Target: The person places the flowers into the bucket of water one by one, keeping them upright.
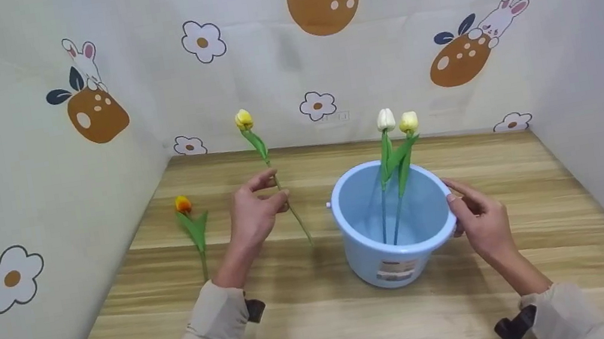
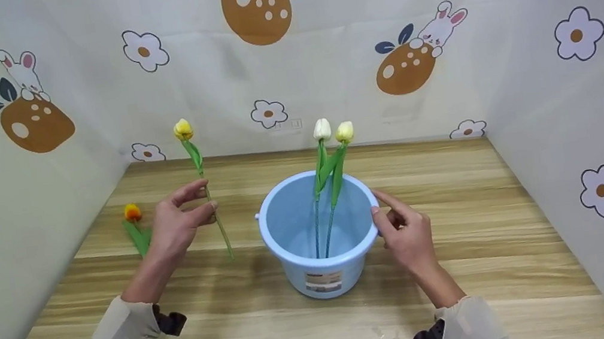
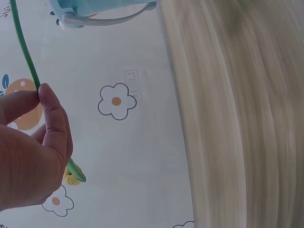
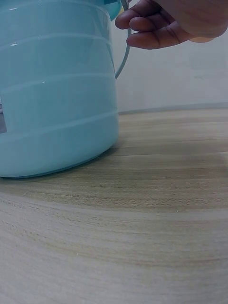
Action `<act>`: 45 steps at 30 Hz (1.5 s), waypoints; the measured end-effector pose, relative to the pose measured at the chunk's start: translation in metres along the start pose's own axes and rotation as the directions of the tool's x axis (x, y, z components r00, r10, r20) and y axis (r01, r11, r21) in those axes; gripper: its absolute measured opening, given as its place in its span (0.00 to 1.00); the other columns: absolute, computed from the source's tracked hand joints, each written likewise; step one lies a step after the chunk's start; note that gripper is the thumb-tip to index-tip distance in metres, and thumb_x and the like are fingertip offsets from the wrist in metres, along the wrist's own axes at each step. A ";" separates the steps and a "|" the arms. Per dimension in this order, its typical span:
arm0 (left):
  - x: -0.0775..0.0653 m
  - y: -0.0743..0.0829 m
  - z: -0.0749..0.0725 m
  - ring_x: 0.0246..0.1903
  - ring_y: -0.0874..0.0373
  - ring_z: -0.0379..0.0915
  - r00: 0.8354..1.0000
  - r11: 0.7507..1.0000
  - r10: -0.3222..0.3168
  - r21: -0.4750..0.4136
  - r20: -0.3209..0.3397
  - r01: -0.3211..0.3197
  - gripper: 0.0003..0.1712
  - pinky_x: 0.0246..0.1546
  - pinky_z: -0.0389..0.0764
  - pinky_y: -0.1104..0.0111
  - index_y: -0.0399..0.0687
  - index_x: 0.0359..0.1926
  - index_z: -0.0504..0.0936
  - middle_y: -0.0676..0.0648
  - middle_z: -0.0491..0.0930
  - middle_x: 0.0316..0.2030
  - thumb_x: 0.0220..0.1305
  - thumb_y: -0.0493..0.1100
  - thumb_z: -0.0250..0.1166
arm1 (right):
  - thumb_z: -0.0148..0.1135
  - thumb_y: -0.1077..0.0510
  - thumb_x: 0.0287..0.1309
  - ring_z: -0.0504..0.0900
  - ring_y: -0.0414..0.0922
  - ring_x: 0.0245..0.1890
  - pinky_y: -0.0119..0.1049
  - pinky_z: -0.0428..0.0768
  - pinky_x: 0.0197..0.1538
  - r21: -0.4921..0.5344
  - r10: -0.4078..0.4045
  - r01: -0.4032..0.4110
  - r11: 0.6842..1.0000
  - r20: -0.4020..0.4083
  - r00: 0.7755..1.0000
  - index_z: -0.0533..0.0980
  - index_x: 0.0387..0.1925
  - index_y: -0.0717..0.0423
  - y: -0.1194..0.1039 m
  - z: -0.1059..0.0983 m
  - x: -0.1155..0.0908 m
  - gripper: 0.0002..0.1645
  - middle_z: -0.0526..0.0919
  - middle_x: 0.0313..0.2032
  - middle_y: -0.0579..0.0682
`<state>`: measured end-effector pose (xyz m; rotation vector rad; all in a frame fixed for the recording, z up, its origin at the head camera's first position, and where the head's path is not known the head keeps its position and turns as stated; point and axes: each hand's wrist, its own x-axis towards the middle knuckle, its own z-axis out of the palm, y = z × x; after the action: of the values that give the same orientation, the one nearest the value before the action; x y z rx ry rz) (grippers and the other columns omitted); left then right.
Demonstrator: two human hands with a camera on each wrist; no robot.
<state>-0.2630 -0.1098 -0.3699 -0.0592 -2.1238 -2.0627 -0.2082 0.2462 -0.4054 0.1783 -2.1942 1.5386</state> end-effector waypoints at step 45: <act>0.001 0.002 0.019 0.26 0.57 0.80 0.996 0.995 -0.007 -0.102 -0.090 -0.003 0.26 0.33 0.85 0.64 0.42 0.55 0.78 0.39 0.71 0.49 0.53 0.28 0.67 | 0.57 0.59 0.64 0.74 0.41 0.15 0.33 0.78 0.18 -0.056 0.000 0.000 0.998 0.001 1.000 0.78 0.55 0.57 -0.001 -0.001 -0.001 0.18 0.76 0.17 0.49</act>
<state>-0.2658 -0.0914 -0.3683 0.0226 -1.9660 -2.1318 -0.2068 0.2463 -0.4050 0.1622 -2.2353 1.4758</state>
